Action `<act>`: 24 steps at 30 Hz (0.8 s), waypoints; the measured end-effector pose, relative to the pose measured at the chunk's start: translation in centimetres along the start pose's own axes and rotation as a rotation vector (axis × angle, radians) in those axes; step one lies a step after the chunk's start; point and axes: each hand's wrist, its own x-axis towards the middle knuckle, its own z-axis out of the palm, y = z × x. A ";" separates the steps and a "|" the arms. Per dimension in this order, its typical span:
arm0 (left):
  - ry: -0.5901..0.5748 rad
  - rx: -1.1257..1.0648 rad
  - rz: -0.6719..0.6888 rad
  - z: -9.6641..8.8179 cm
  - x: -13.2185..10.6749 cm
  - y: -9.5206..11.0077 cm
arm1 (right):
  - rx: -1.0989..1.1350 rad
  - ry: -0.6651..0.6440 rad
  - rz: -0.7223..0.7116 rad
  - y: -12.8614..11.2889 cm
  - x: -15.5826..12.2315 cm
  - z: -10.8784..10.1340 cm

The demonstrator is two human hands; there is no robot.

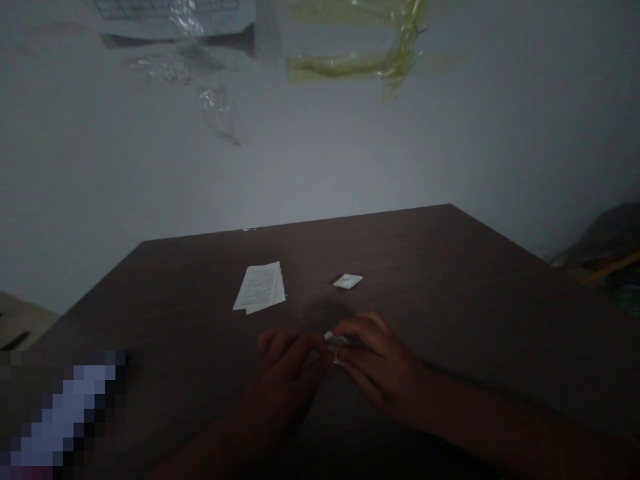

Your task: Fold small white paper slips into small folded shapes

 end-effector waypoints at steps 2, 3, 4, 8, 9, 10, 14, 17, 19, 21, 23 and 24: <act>-0.027 0.013 0.006 -0.2 0.3 0.1 | -0.017 0.005 0.005 0.0 0.0 0.0; -0.028 0.019 0.009 -0.3 0.5 0.1 | -0.020 0.004 0.009 0.0 -0.1 0.0; -0.026 0.022 0.013 -0.4 0.6 0.1 | -0.020 -0.002 0.014 0.1 -0.2 0.1; -0.096 -0.014 0.017 -0.7 1.1 0.0 | 0.039 -0.051 0.054 0.4 -0.7 0.2; -0.121 -0.043 -0.005 -0.8 1.1 -0.1 | 0.072 -0.067 0.089 0.6 -0.9 0.3; -0.140 -0.077 -0.028 -0.7 1.1 -0.1 | 0.116 -0.078 0.136 0.7 -1.0 0.4; -0.118 -0.234 -0.146 -0.4 0.6 -0.3 | 0.381 -0.112 0.345 1.3 -1.0 0.9; -0.108 -0.406 -0.304 -0.4 0.8 -0.4 | 0.559 -0.086 0.436 1.5 -0.8 1.3; -0.143 -0.549 -0.391 -0.5 1.3 -0.5 | 0.615 -0.064 0.484 1.4 -0.7 1.4; -0.170 -0.683 -0.457 -0.5 1.8 -0.5 | 0.637 -0.077 0.550 1.4 -0.6 1.5; -0.190 -0.774 -0.556 -0.4 2.2 -0.4 | 0.656 -0.103 0.644 1.4 -0.6 1.6; -0.196 -0.804 -0.626 -0.2 2.3 -0.2 | 0.665 -0.109 0.689 1.4 -0.6 1.7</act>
